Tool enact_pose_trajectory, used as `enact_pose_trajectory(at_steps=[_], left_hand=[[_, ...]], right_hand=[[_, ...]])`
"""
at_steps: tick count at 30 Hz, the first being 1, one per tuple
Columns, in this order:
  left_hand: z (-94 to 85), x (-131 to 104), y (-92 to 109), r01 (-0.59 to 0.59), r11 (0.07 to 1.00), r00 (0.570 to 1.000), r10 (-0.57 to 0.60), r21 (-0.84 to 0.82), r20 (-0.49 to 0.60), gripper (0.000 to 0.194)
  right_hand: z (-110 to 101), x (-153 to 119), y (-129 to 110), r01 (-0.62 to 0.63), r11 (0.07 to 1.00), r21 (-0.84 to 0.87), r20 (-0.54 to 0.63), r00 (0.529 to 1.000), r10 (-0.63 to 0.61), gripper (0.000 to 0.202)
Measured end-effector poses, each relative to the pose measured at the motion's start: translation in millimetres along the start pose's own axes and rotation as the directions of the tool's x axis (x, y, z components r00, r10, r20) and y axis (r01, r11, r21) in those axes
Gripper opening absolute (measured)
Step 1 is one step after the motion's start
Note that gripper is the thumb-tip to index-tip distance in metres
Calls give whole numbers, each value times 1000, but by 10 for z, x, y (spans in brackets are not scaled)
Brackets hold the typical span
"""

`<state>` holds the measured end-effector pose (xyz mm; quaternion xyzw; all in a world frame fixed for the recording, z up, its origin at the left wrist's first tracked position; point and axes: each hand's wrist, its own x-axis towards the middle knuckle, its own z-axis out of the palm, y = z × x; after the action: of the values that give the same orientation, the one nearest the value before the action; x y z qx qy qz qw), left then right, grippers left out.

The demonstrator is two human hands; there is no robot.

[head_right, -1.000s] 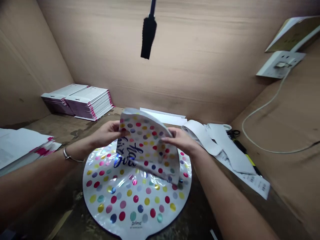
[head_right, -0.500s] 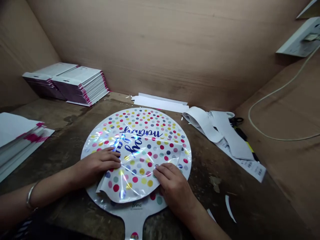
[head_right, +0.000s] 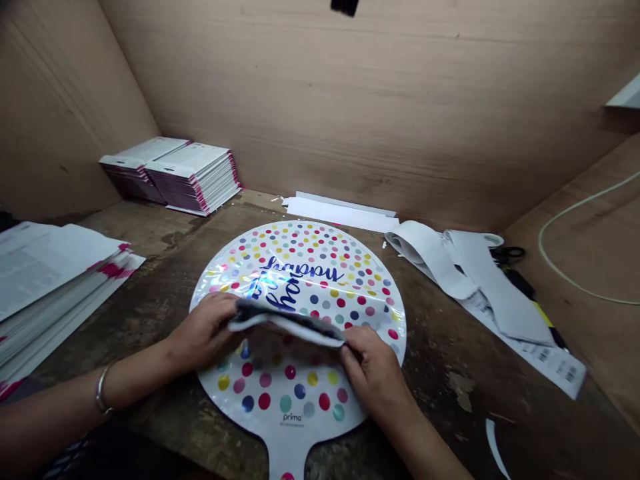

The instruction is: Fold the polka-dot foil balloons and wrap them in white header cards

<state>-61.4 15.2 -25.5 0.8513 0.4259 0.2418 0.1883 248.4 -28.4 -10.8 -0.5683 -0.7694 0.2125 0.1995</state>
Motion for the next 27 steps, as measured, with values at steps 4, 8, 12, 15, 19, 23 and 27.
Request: enact_pose_trajectory(at_steps=[4,8,12,15,19,23,27], left_hand=[[38,55,74,282,958,958,-277,58,-77,15],[74,142,112,369,929,924,-364,29,-115,5],[82,192,119,313,942,949,-304,118,-88,16],[89,208,118,224,941,974,-225,253,-25,31],[48,259,144,223,864,962,-269,451,41,36],[-15,403,204,220,815,956,-289,536,46,31],[93,604,255,-21,851,993,-44,525,111,42]], right_hand=[[30,133,-95,-204,978,-45,-57,978,201,34],[64,267,-155,-310,933,-183,-78,951,301,35],[90,358,-152,-308,888,-341,-78,951,300,31],[105,392,-145,-290,866,-407,-74,956,285,29],[105,421,-152,-265,859,-438,-73,963,259,28],[111,451,-165,-224,861,-456,-75,974,213,27],[107,474,-138,-213,849,-483,-74,977,203,26]])
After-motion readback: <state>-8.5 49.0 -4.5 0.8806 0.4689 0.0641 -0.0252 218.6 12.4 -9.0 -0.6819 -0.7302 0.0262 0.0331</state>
